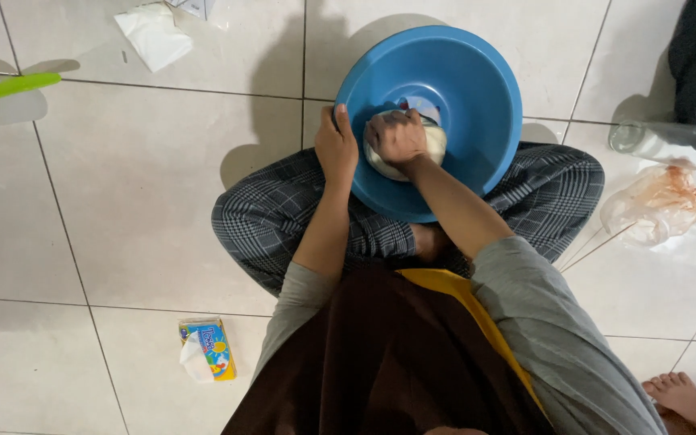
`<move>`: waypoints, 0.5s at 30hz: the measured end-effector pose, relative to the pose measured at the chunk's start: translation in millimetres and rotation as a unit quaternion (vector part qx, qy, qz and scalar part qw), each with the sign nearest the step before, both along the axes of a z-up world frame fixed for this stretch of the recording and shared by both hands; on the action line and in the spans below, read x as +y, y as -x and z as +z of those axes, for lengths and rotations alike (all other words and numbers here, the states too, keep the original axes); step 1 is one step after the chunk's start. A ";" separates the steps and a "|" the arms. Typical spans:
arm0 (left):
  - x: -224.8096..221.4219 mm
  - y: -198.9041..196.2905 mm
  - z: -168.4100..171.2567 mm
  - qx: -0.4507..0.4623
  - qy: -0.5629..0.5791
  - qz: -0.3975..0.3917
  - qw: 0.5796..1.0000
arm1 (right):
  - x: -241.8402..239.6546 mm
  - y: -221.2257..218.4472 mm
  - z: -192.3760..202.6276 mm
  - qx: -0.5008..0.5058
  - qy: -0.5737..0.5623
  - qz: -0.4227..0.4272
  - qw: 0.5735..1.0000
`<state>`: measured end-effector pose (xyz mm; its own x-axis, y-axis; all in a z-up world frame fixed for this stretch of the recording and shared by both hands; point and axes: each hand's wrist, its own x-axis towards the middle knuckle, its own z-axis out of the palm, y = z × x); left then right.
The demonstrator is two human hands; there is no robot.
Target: Kneading a ball of dough in a blue plastic bowl on the floor.
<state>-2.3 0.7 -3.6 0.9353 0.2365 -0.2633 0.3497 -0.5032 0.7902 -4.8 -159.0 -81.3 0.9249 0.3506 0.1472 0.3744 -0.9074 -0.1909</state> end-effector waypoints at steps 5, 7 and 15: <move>-4.0 -4.0 2.4 -0.010 -0.024 -0.003 1.000 | -1.0 -41.7 6.1 -0.025 -0.047 -0.036 0.998; -4.4 -5.2 7.2 -0.005 -0.022 -0.004 1.000 | -6.0 -57.3 0.8 -0.025 -0.058 -0.042 0.997; -5.6 -9.9 11.4 -0.010 -0.014 -0.006 1.000 | -24.0 -93.9 -12.0 -0.045 -0.139 -0.003 0.989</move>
